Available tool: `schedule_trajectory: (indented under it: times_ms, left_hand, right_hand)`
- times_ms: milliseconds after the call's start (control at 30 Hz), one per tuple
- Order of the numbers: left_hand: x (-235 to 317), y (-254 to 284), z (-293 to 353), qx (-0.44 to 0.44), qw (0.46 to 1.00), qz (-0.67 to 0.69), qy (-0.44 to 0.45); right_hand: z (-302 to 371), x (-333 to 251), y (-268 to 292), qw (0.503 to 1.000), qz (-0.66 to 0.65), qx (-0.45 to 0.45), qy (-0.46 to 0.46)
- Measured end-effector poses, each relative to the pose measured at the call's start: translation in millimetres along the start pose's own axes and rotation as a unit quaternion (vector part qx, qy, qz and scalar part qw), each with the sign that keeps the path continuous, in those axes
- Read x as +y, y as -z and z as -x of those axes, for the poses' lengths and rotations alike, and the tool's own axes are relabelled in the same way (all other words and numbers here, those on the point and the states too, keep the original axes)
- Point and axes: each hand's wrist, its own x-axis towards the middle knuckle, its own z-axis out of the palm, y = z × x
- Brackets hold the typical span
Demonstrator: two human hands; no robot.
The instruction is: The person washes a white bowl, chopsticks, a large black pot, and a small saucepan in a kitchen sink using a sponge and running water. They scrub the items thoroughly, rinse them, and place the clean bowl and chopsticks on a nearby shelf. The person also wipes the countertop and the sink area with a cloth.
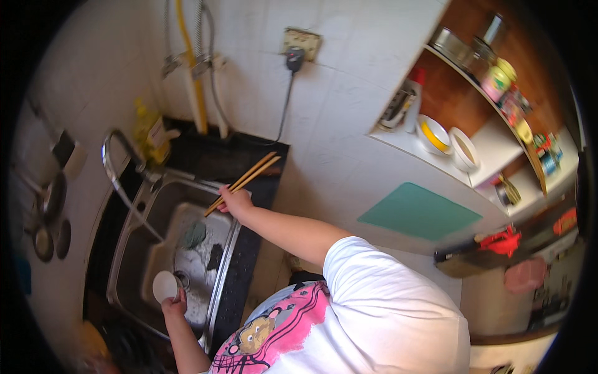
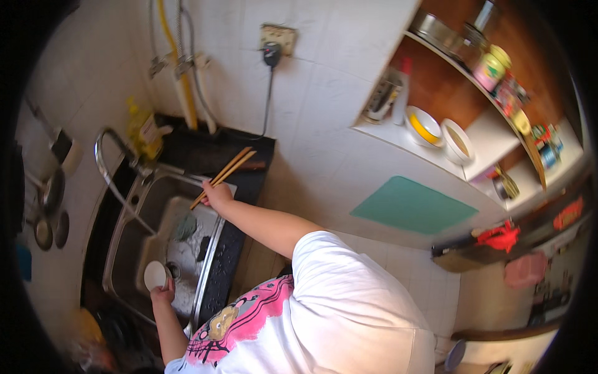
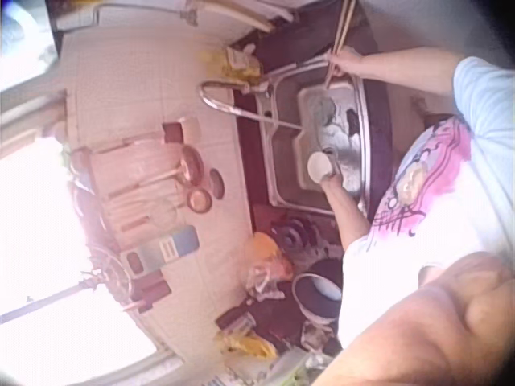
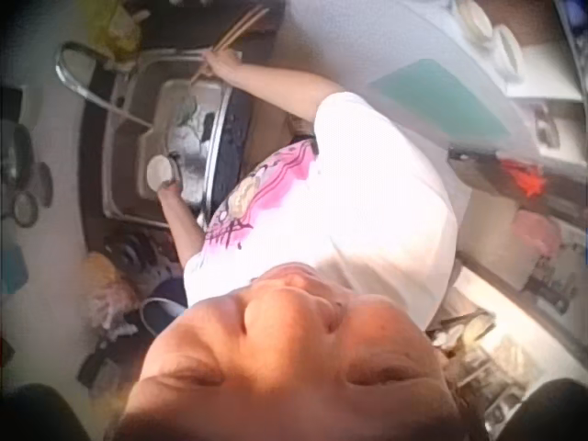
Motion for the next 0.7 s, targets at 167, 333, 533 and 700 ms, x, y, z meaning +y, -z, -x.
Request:
schedule_trajectory:
  times_ms: [167, 333, 533, 700]
  left_hand:
    - [-45, -50, 14, -0.015, 0.993, -0.016, 0.117]
    - [-91, -102, 46, -0.136, 0.985, -0.040, 0.100]
    - [-155, -173, 133, -0.172, 0.976, -0.107, 0.082]
    - [-238, -217, 195, -0.218, 0.957, -0.175, 0.079]
  right_hand:
    - [-6, -97, 132, 0.947, -0.303, 0.110, -0.008]
    - [32, -199, 279, 0.895, -0.308, 0.246, 0.210]
    - [59, -300, 422, 0.777, -0.263, 0.404, 0.404]
    - [28, -336, 466, 0.781, 0.133, 0.484, 0.371]
